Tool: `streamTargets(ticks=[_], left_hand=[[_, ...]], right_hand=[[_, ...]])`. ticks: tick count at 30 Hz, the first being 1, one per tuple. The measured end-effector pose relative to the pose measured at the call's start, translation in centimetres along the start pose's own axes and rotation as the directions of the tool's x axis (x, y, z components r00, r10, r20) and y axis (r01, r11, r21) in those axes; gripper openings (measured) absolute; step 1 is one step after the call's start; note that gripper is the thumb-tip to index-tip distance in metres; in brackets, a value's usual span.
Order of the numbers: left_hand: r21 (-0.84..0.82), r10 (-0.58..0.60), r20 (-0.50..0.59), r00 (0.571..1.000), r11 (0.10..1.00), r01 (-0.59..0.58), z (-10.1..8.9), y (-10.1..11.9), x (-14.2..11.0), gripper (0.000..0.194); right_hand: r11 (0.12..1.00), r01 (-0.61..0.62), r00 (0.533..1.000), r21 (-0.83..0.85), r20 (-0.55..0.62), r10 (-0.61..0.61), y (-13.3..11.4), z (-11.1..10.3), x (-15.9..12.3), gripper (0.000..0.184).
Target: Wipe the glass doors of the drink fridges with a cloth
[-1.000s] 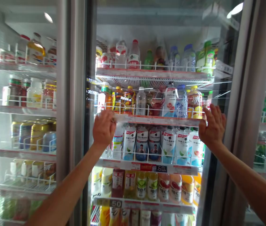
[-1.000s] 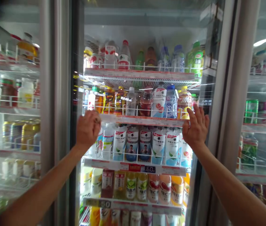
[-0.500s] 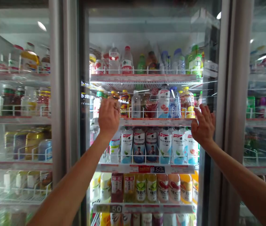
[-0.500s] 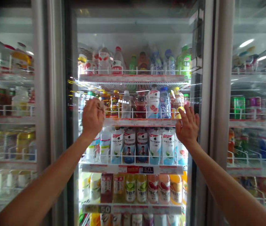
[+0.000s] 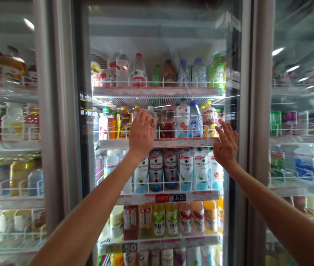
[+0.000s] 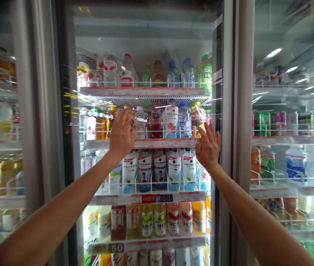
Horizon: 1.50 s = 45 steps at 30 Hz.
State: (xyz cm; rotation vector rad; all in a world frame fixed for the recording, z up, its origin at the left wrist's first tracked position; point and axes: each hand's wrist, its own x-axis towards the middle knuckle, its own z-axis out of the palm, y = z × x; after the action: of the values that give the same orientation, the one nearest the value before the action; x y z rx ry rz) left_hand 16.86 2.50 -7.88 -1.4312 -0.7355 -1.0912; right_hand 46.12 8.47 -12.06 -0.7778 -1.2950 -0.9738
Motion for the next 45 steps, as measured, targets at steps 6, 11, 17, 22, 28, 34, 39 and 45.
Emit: streamTargets(ticks=[6,11,17,22,28,34,39,45], left_hand=[[-0.282,0.63,0.18,0.755,0.768,-0.574,2.1,7.8,-1.8,0.04],[-0.097,0.085,0.135,0.987,0.993,-0.072,3.7,5.7,5.5,0.043],[-0.236,0.561,0.227,0.796,0.825,-0.514,5.4,14.5,2.5,0.039],[-0.225,0.576,0.193,0.794,0.814,-0.536,6.7,14.9,5.2,0.039],[-0.128,0.275,0.187,0.943,0.959,-0.255,8.3,17.6,7.3,0.041],[-0.361,0.792,0.233,0.564,0.609,-0.706,7.7,22.7,1.4,0.037],[-0.046,0.27,0.182,0.945,0.963,-0.266,8.7,18.0,7.9,0.039],[-0.393,0.807,0.245,0.537,0.589,-0.706,7.5,21.9,0.8,0.037]], right_hand=[[0.996,0.08,0.989,0.037,0.12,-0.084,1.8,-1.0,0.3,0.052],[0.964,0.202,0.937,0.173,0.253,-0.242,4.3,-3.3,1.9,0.048],[0.91,0.046,0.981,0.411,0.151,-0.118,5.0,-5.2,4.0,0.045],[0.888,0.019,0.997,0.46,0.058,-0.052,6.7,-6.0,5.2,0.042],[0.865,-0.029,1.0,0.501,0.005,0.031,9.3,-5.9,4.9,0.039],[0.866,0.005,0.999,0.5,0.038,-0.027,9.8,-6.3,3.8,0.037],[0.867,-0.014,1.0,0.499,0.028,0.0,9.9,-6.8,4.0,0.035],[0.876,-0.044,0.997,0.48,0.073,0.01,9.0,-6.7,3.3,0.035]])
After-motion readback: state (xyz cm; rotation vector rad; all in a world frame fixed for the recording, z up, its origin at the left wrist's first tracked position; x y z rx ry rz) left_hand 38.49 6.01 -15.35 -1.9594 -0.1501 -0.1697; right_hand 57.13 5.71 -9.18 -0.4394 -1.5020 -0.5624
